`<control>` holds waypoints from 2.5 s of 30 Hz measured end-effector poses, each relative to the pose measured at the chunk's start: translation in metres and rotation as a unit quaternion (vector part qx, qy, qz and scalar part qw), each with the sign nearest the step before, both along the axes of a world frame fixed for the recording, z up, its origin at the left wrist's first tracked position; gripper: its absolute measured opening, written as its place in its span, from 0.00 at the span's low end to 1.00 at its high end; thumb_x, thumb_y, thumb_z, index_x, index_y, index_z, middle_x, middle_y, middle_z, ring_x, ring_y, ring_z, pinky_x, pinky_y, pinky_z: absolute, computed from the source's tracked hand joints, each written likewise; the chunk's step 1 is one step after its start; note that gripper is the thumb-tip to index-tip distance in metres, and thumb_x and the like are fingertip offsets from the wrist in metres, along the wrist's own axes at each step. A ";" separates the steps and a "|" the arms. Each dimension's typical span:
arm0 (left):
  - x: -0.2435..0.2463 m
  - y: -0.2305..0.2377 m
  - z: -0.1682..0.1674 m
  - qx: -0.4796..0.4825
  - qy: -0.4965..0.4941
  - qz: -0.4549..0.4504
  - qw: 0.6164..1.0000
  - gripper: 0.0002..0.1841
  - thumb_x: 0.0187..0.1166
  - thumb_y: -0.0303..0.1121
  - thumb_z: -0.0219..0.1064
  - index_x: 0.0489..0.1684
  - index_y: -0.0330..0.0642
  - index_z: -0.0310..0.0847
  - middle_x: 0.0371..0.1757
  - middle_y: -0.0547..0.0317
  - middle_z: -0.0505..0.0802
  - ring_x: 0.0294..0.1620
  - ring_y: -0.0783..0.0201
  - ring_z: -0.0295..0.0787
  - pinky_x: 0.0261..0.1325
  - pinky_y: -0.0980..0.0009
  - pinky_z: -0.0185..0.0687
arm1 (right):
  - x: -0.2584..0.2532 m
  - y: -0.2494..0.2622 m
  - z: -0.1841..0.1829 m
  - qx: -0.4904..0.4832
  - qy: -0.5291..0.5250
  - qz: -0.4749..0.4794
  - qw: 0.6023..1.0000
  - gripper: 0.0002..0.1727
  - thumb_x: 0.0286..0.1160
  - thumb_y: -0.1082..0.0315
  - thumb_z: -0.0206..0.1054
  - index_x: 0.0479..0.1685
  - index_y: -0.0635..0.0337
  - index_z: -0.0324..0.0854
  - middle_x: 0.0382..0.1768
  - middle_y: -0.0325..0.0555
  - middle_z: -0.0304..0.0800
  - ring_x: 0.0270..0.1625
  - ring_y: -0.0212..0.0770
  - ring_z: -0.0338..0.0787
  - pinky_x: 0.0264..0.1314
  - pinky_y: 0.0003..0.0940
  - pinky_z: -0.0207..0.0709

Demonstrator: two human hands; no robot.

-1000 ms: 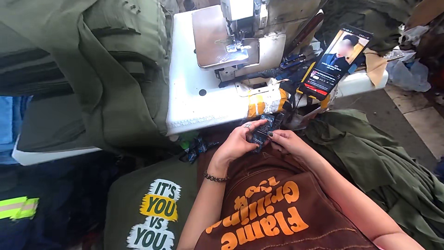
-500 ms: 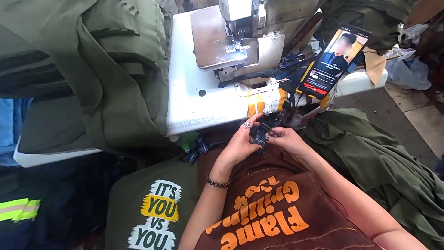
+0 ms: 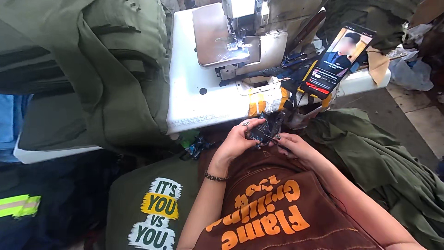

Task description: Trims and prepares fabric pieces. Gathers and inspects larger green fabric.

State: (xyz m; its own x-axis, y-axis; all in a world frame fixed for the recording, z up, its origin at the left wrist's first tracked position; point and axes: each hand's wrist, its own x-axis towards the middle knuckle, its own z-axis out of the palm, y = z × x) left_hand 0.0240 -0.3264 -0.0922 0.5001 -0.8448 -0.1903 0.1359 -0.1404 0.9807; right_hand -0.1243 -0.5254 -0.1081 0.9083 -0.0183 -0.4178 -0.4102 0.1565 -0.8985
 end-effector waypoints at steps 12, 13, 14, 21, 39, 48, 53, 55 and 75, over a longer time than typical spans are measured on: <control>-0.005 -0.003 -0.002 -0.005 -0.029 -0.002 1.000 0.38 0.60 0.11 0.76 0.78 0.41 0.78 0.77 0.54 0.81 0.58 0.65 0.90 0.59 0.67 0.90 | 0.017 0.014 0.005 0.009 -0.027 -0.018 0.999 0.15 0.91 0.63 0.53 0.45 0.59 0.84 0.17 0.26 0.75 0.15 0.19 0.67 0.18 0.14 0.59; -0.005 -0.003 -0.002 -0.003 -0.027 -0.003 1.000 0.38 0.61 0.11 0.76 0.78 0.41 0.78 0.77 0.55 0.81 0.57 0.65 0.90 0.58 0.67 0.91 | 0.017 0.014 0.005 0.011 -0.028 -0.019 0.999 0.15 0.91 0.63 0.53 0.45 0.59 0.84 0.17 0.26 0.76 0.15 0.19 0.67 0.18 0.14 0.59; -0.005 -0.003 -0.002 -0.001 -0.025 -0.003 1.000 0.38 0.61 0.11 0.75 0.78 0.41 0.78 0.77 0.55 0.81 0.56 0.65 0.90 0.57 0.67 0.91 | 0.017 0.013 0.005 0.012 -0.029 -0.020 0.999 0.15 0.91 0.63 0.53 0.45 0.59 0.84 0.17 0.27 0.76 0.15 0.19 0.67 0.18 0.14 0.58; -0.004 -0.005 -0.001 0.000 -0.022 -0.001 1.000 0.38 0.61 0.12 0.75 0.79 0.42 0.77 0.78 0.54 0.81 0.55 0.64 0.91 0.56 0.66 0.92 | 0.016 0.015 0.002 0.015 -0.043 -0.036 0.998 0.14 0.90 0.64 0.55 0.44 0.59 0.86 0.17 0.28 0.77 0.15 0.19 0.67 0.18 0.14 0.58; -0.008 -0.011 -0.002 0.003 -0.025 -0.021 0.999 0.41 0.60 0.12 0.76 0.81 0.45 0.75 0.80 0.56 0.79 0.59 0.66 0.90 0.58 0.67 0.90 | 0.023 0.017 0.002 -0.007 -0.036 -0.048 0.998 0.13 0.88 0.67 0.58 0.34 0.59 0.82 0.14 0.28 0.74 0.14 0.20 0.68 0.18 0.15 0.59; -0.010 -0.012 0.002 0.070 -0.063 0.018 0.995 0.51 0.59 0.13 0.78 0.89 0.56 0.62 0.78 0.51 0.78 0.54 0.59 0.89 0.49 0.63 0.90 | 0.020 0.014 -0.003 -0.023 0.004 -0.018 1.000 0.12 0.88 0.61 0.59 0.49 0.60 0.83 0.18 0.26 0.74 0.16 0.19 0.66 0.19 0.15 0.59; -0.015 -0.009 0.011 0.048 -0.031 -0.001 0.998 0.53 0.61 0.13 0.77 0.92 0.57 0.54 0.75 0.50 0.81 0.50 0.57 0.92 0.49 0.61 0.93 | 0.029 0.013 0.004 -0.083 -0.041 -0.145 0.985 0.02 0.70 0.72 0.74 0.36 0.60 0.87 0.23 0.32 0.82 0.18 0.21 0.70 0.22 0.18 0.66; -0.015 -0.004 0.018 0.041 -0.001 -0.020 0.999 0.43 0.66 0.13 0.75 0.86 0.52 0.67 0.70 0.51 0.85 0.46 0.60 0.94 0.49 0.63 0.95 | 0.033 0.003 0.004 -0.087 -0.043 -0.194 0.976 0.03 0.73 0.72 0.73 0.40 0.60 0.86 0.17 0.33 0.77 0.13 0.22 0.65 0.15 0.17 0.60; -0.005 -0.001 0.001 -0.005 -0.019 0.016 1.000 0.30 0.66 0.10 0.69 0.70 0.41 0.85 0.71 0.58 0.88 0.58 0.69 0.89 0.60 0.69 0.87 | 0.015 0.007 0.005 -0.010 -0.038 0.001 0.999 0.15 0.89 0.61 0.55 0.49 0.60 0.86 0.16 0.25 0.75 0.15 0.18 0.67 0.18 0.14 0.58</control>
